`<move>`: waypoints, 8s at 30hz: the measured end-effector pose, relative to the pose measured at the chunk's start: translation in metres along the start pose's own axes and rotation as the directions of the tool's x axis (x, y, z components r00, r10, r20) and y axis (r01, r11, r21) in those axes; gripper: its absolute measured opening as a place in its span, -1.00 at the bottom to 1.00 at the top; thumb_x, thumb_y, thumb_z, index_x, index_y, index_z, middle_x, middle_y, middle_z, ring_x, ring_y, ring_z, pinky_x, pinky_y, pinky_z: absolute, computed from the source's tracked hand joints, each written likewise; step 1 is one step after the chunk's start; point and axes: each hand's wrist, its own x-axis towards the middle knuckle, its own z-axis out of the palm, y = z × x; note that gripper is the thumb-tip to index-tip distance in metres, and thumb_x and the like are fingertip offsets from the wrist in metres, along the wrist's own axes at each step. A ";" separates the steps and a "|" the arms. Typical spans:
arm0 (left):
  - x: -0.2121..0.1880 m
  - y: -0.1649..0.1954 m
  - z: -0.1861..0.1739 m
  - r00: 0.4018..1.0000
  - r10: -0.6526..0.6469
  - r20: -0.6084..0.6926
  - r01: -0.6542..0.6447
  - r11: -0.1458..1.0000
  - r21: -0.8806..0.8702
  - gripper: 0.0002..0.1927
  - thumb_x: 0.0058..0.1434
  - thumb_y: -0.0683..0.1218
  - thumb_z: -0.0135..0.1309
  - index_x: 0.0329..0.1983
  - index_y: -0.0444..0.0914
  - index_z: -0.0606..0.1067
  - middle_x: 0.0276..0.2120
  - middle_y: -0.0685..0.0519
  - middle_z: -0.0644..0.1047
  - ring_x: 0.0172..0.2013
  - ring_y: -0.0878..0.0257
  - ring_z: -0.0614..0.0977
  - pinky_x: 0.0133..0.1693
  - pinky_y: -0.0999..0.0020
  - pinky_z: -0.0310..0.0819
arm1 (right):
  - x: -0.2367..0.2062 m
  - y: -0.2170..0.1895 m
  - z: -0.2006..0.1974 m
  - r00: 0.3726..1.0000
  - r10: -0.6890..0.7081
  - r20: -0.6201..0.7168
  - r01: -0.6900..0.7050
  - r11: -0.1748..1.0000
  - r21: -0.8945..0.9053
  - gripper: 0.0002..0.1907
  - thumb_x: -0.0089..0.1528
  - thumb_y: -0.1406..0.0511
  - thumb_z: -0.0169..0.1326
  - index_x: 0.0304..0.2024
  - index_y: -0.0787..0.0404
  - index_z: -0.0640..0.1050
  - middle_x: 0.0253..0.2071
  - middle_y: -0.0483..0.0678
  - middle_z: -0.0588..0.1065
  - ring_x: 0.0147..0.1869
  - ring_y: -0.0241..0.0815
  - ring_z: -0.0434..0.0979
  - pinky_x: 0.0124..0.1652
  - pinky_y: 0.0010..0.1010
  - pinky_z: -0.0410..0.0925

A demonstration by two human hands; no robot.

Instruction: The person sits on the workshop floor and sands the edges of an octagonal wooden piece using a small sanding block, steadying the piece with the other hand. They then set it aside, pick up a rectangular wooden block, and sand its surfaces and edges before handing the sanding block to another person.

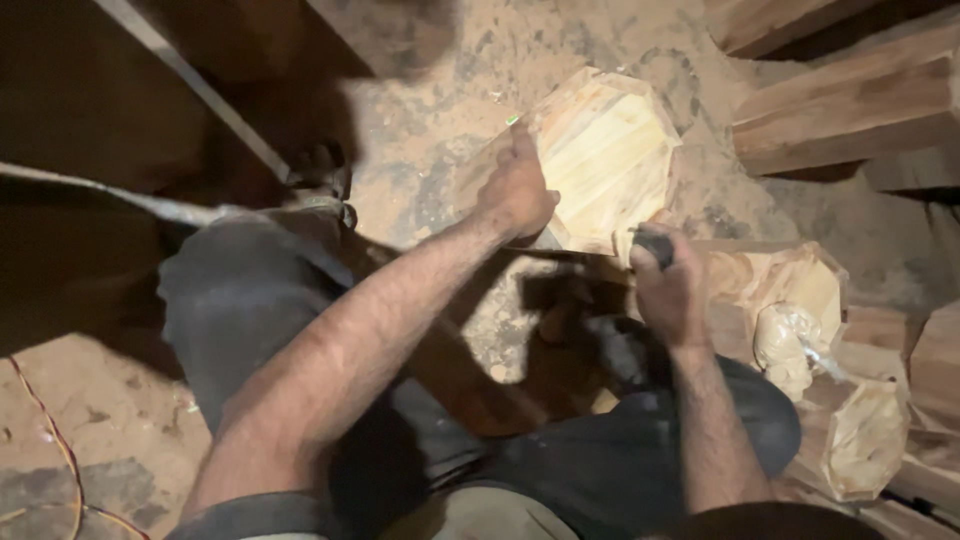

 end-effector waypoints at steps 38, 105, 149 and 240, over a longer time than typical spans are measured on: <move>-0.004 -0.007 -0.008 0.998 0.068 0.013 -0.067 0.997 -0.032 0.17 0.14 -0.07 0.27 0.52 -0.29 -0.33 0.37 -0.39 0.15 0.31 -0.22 0.34 0.28 0.10 0.29 | 0.009 -0.015 0.015 0.997 -0.059 0.040 0.063 0.990 -0.124 -0.78 0.31 0.38 0.06 0.00 0.30 0.57 -0.13 0.22 0.61 0.00 0.19 0.64 -0.03 -0.13 0.48; -0.002 -0.062 -0.011 0.953 0.303 0.009 -0.289 0.917 -0.275 -0.09 0.31 -0.06 0.09 0.56 -0.35 -0.13 0.42 -0.30 0.26 0.42 -0.04 0.30 0.33 0.17 0.24 | -0.008 0.021 0.029 0.931 -0.299 0.211 0.323 0.943 -0.087 -0.58 0.00 0.47 0.02 -0.09 0.16 0.62 -0.10 -0.03 0.60 0.08 0.01 0.51 0.10 -0.13 0.21; 0.048 0.000 -0.007 0.746 0.561 -0.360 -0.422 0.816 0.396 -0.44 0.41 0.05 -0.02 0.32 -0.42 0.33 0.21 -0.35 0.44 0.24 -0.26 0.43 0.26 -0.07 0.29 | 0.030 0.068 -0.047 0.952 -0.305 -0.035 0.301 0.951 -0.075 -0.52 0.01 0.56 0.06 -0.01 0.27 0.63 -0.02 0.13 0.59 0.04 0.22 0.54 0.07 -0.09 0.41; -0.007 -0.308 -0.004 0.980 -0.187 -0.072 -0.031 0.215 -0.976 0.00 0.33 0.52 -0.40 0.53 -0.30 0.11 0.45 -0.15 0.25 0.41 -0.03 0.30 0.41 0.02 0.11 | -0.012 -0.008 -0.042 0.976 0.054 0.213 -0.046 0.998 -0.042 -0.76 0.59 0.33 -0.03 0.13 0.42 0.51 -0.26 0.11 0.51 -0.28 -0.08 0.49 -0.25 -0.28 0.38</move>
